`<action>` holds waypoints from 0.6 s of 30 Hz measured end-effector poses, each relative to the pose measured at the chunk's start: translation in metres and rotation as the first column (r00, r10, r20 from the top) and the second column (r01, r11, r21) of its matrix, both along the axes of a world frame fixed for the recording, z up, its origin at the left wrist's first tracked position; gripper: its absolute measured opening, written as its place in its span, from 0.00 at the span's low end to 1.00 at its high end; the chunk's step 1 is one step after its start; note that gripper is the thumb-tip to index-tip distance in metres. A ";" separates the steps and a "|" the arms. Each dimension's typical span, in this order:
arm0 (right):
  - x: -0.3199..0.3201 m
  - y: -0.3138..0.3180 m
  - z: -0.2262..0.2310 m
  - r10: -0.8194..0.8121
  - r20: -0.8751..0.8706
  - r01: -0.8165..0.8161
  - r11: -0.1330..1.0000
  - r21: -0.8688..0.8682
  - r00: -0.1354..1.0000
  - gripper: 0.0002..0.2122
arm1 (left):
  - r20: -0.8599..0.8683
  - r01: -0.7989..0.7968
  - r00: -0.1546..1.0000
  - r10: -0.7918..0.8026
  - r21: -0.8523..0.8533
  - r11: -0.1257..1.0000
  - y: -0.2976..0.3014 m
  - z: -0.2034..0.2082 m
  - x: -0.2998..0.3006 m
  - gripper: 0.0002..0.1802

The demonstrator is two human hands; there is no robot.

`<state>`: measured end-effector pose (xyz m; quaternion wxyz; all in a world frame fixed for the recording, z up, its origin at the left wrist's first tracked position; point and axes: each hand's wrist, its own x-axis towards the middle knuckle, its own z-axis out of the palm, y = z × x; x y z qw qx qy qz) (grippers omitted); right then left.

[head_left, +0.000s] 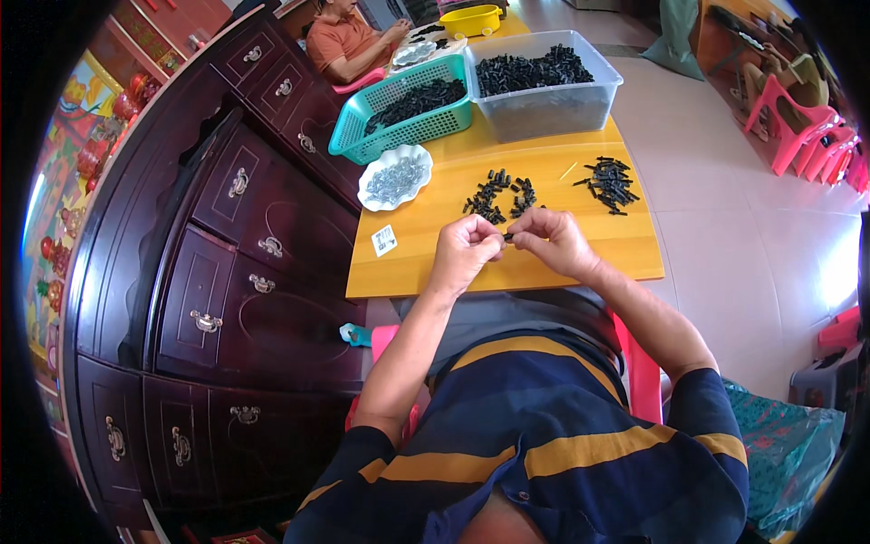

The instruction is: Assembling small black plastic components by hand at a table.

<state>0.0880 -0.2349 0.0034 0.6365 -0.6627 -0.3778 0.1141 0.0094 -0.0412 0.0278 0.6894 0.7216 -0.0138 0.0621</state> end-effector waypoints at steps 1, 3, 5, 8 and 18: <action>0.002 0.001 -0.003 0.043 -0.122 -0.037 0.998 0.048 0.992 0.05 | -0.011 0.006 1.000 -0.006 -0.035 0.999 0.001 -0.002 -0.001 0.02; 0.006 0.003 -0.007 0.113 -0.221 -0.083 0.987 0.140 0.969 0.06 | -0.022 0.015 1.000 -0.017 -0.069 0.998 0.001 -0.002 -0.004 0.03; 0.008 0.005 -0.008 0.189 -0.311 -0.117 0.965 0.236 0.932 0.07 | 0.004 0.023 1.000 -0.022 -0.123 0.992 0.000 0.001 -0.006 0.06; 0.010 0.004 -0.007 0.244 -0.372 -0.136 0.946 0.293 0.895 0.07 | 0.029 0.057 0.998 -0.055 -0.069 0.996 -0.002 0.008 -0.009 0.07; 0.010 -0.001 -0.001 0.334 -0.452 -0.214 0.931 0.296 0.827 0.06 | 0.331 -0.109 0.943 -0.040 0.418 0.902 -0.013 0.027 -0.012 0.11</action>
